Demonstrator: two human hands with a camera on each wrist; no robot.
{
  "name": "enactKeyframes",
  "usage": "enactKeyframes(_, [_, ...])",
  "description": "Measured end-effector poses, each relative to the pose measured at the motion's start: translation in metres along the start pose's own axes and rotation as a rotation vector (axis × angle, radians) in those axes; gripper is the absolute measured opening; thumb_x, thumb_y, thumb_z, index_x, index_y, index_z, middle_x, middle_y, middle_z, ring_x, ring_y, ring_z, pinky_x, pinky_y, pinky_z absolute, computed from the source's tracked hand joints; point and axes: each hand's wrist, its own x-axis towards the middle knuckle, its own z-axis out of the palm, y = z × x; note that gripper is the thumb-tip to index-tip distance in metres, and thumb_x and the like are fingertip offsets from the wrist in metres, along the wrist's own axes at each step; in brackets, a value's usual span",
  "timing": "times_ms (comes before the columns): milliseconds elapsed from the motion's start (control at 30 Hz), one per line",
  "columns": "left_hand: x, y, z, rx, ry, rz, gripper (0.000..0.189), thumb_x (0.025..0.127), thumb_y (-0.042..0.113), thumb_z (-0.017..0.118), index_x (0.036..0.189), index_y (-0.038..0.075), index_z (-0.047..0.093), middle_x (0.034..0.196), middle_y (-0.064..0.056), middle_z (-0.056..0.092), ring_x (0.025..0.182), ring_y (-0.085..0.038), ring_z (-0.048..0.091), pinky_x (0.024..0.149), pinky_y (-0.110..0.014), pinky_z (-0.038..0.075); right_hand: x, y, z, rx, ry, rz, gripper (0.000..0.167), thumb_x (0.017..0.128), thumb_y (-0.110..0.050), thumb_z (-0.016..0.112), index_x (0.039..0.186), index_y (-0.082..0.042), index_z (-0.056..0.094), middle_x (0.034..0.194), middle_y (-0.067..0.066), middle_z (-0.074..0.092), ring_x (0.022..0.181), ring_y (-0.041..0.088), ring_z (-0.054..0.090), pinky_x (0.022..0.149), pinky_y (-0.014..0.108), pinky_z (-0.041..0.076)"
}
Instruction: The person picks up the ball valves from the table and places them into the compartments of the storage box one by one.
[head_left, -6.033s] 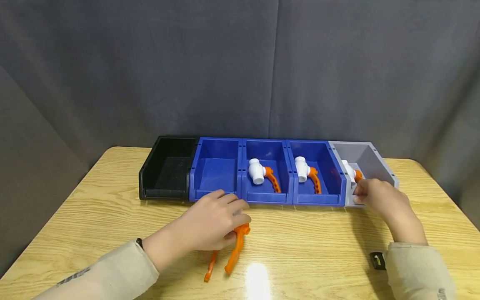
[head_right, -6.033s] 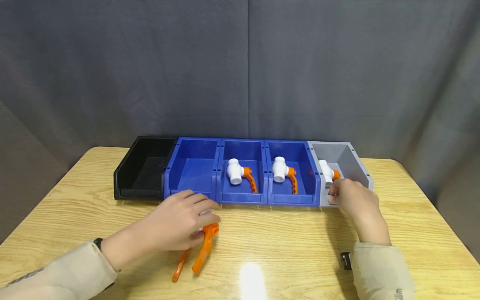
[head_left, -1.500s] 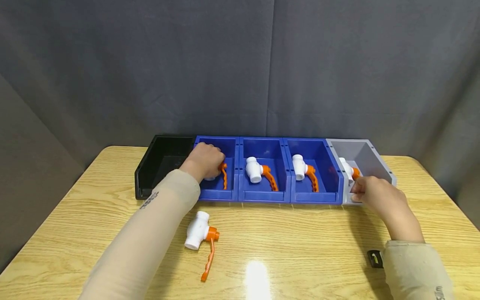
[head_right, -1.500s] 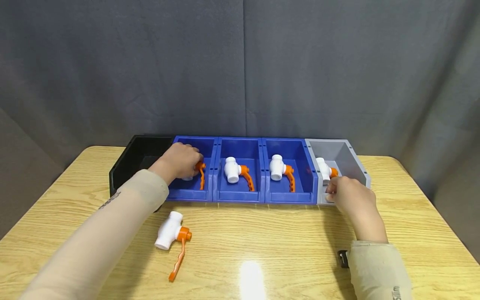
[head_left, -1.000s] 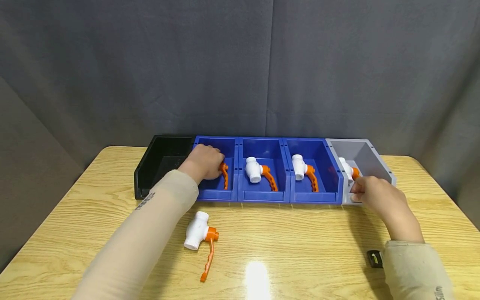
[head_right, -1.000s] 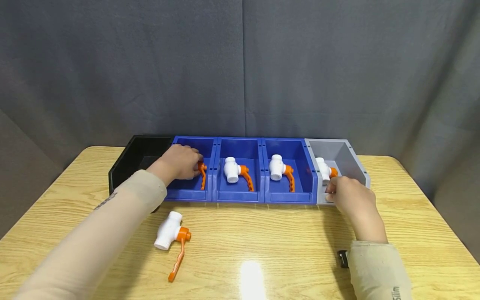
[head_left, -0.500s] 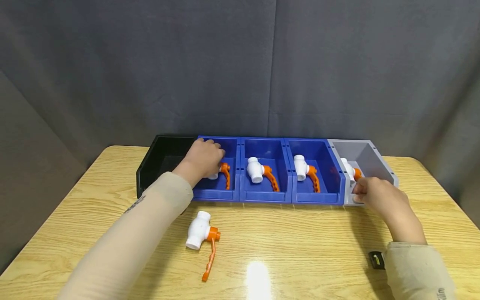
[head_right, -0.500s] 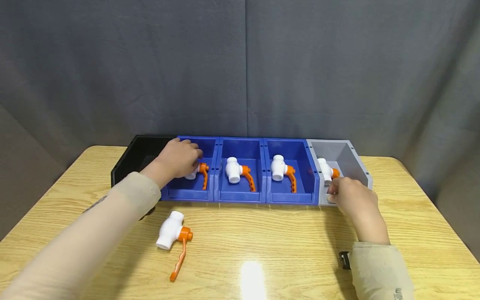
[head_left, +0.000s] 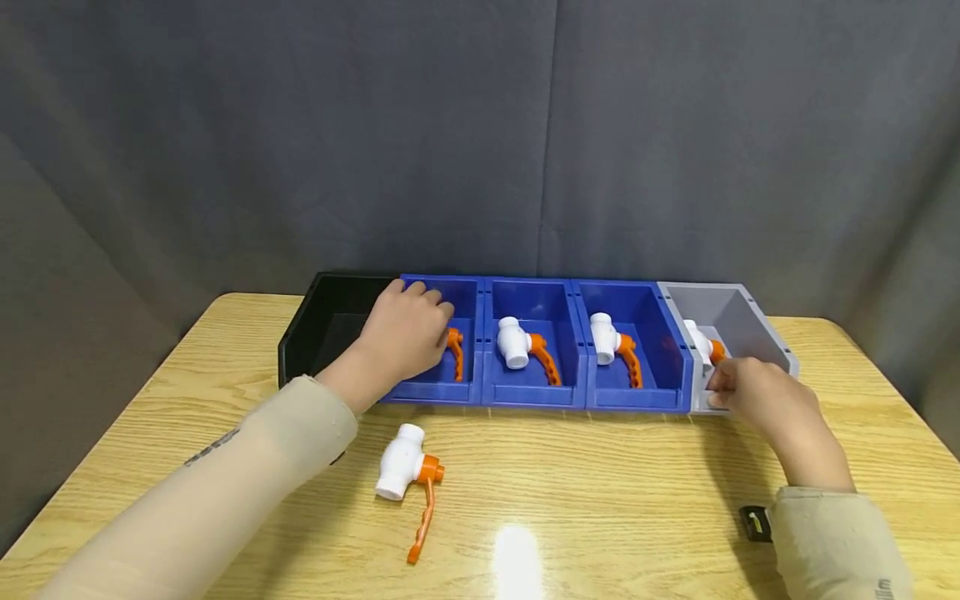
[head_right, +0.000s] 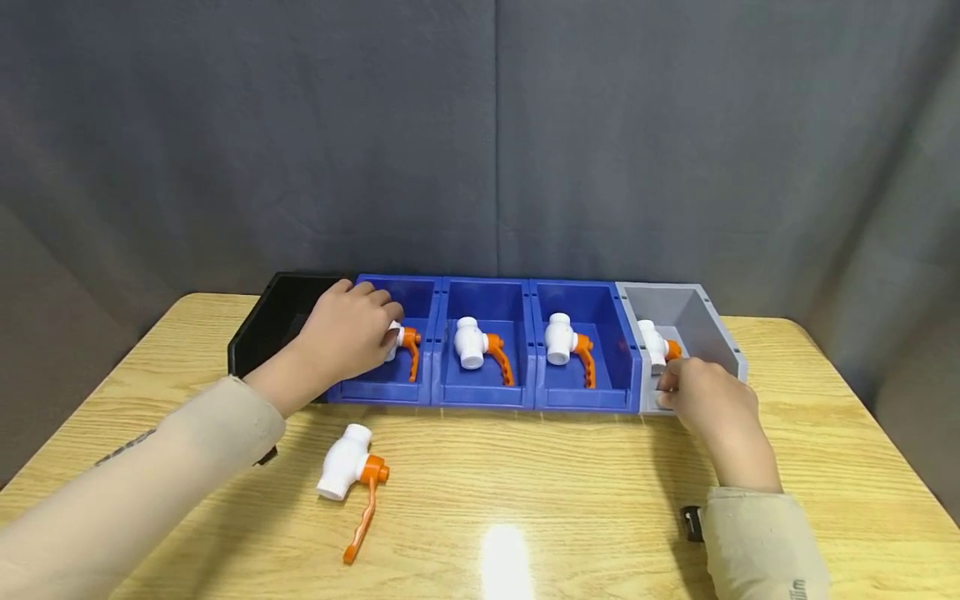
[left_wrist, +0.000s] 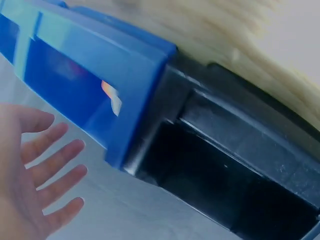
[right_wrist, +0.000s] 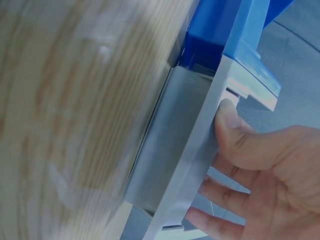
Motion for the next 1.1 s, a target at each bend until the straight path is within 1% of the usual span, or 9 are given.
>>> enactKeyframes(133, [-0.011,0.011,-0.006,-0.038,0.058,0.012,0.022,0.092,0.026,0.064,0.104,0.01,0.074,0.099,-0.007,0.07,0.092,-0.027,0.063,0.086,-0.043,0.05,0.0,0.0,0.0,0.002,0.002,-0.002,0.005,0.087,-0.011,0.072,0.087,-0.01,0.067,0.085,0.012,0.065,0.08,0.033,0.056,0.062,0.051,0.043])
enactKeyframes(267, [-0.022,0.02,-0.011,-0.093,0.129,0.024,0.016,0.089,0.024,0.065,0.094,0.012,0.073,0.092,-0.004,0.07,0.084,-0.024,0.063,0.075,-0.039,0.05,0.0,0.001,0.0,0.005,-0.001,0.0,0.005,0.087,-0.01,0.072,0.088,-0.009,0.067,0.085,0.012,0.064,0.08,0.033,0.056,0.063,0.052,0.043])
enactKeyframes(333, [-0.028,0.024,-0.013,-0.124,0.152,0.025,0.013,0.088,0.023,0.065,0.09,0.013,0.073,0.09,-0.003,0.069,0.082,-0.023,0.063,0.071,-0.037,0.049,0.0,0.001,0.0,0.006,-0.003,0.001,0.005,0.087,-0.01,0.072,0.088,-0.009,0.067,0.085,0.012,0.064,0.08,0.033,0.055,0.063,0.052,0.043])
enactKeyframes(400, [-0.033,0.028,-0.016,-0.145,0.157,0.028,0.013,0.088,0.024,0.065,0.09,0.014,0.073,0.093,-0.003,0.07,0.084,-0.022,0.063,0.071,-0.037,0.049,0.0,0.001,0.001,0.006,-0.002,0.0,0.005,0.087,-0.01,0.072,0.088,-0.009,0.067,0.085,0.012,0.064,0.08,0.033,0.055,0.063,0.052,0.043])
enactKeyframes(467, [-0.039,0.031,-0.018,-0.157,0.178,0.038,0.013,0.088,0.024,0.065,0.091,0.015,0.074,0.095,-0.003,0.071,0.085,-0.022,0.064,0.07,-0.036,0.05,0.0,0.0,0.001,0.007,-0.003,0.0,0.005,0.087,-0.009,0.072,0.088,-0.008,0.067,0.086,0.012,0.064,0.08,0.033,0.055,0.064,0.052,0.043])
enactKeyframes(667, [-0.055,0.034,-0.015,-0.163,0.256,0.078,0.011,0.086,0.022,0.066,0.089,0.014,0.073,0.088,-0.002,0.069,0.077,-0.021,0.061,0.061,-0.033,0.046,0.0,0.0,0.002,0.005,0.0,-0.005,0.005,0.087,-0.009,0.072,0.087,-0.009,0.067,0.085,0.011,0.064,0.08,0.032,0.055,0.064,0.052,0.043])
enactKeyframes(767, [-0.062,0.035,-0.014,-0.175,0.259,0.087,0.012,0.086,0.024,0.068,0.091,0.015,0.074,0.091,-0.002,0.069,0.079,-0.022,0.061,0.063,-0.032,0.047,0.0,0.0,0.002,0.006,0.007,-0.012,0.005,0.087,-0.009,0.072,0.086,-0.009,0.067,0.084,0.01,0.064,0.079,0.032,0.055,0.063,0.051,0.043])
enactKeyframes(967, [-0.073,0.039,-0.013,-0.206,0.216,0.1,0.022,0.086,0.035,0.07,0.095,0.015,0.075,0.098,-0.003,0.071,0.089,-0.022,0.065,0.068,-0.033,0.05,0.0,-0.001,0.001,0.008,0.007,-0.011,0.004,0.087,-0.008,0.072,0.087,-0.008,0.068,0.085,0.011,0.065,0.079,0.031,0.055,0.064,0.051,0.043])
enactKeyframes(1100, [-0.079,0.041,-0.013,-0.211,0.215,0.113,0.023,0.085,0.035,0.071,0.095,0.015,0.075,0.097,-0.003,0.071,0.088,-0.023,0.066,0.069,-0.033,0.051,0.0,-0.001,0.002,0.011,0.003,-0.005,0.004,0.088,-0.008,0.072,0.087,-0.007,0.068,0.085,0.012,0.065,0.079,0.032,0.055,0.065,0.051,0.043])
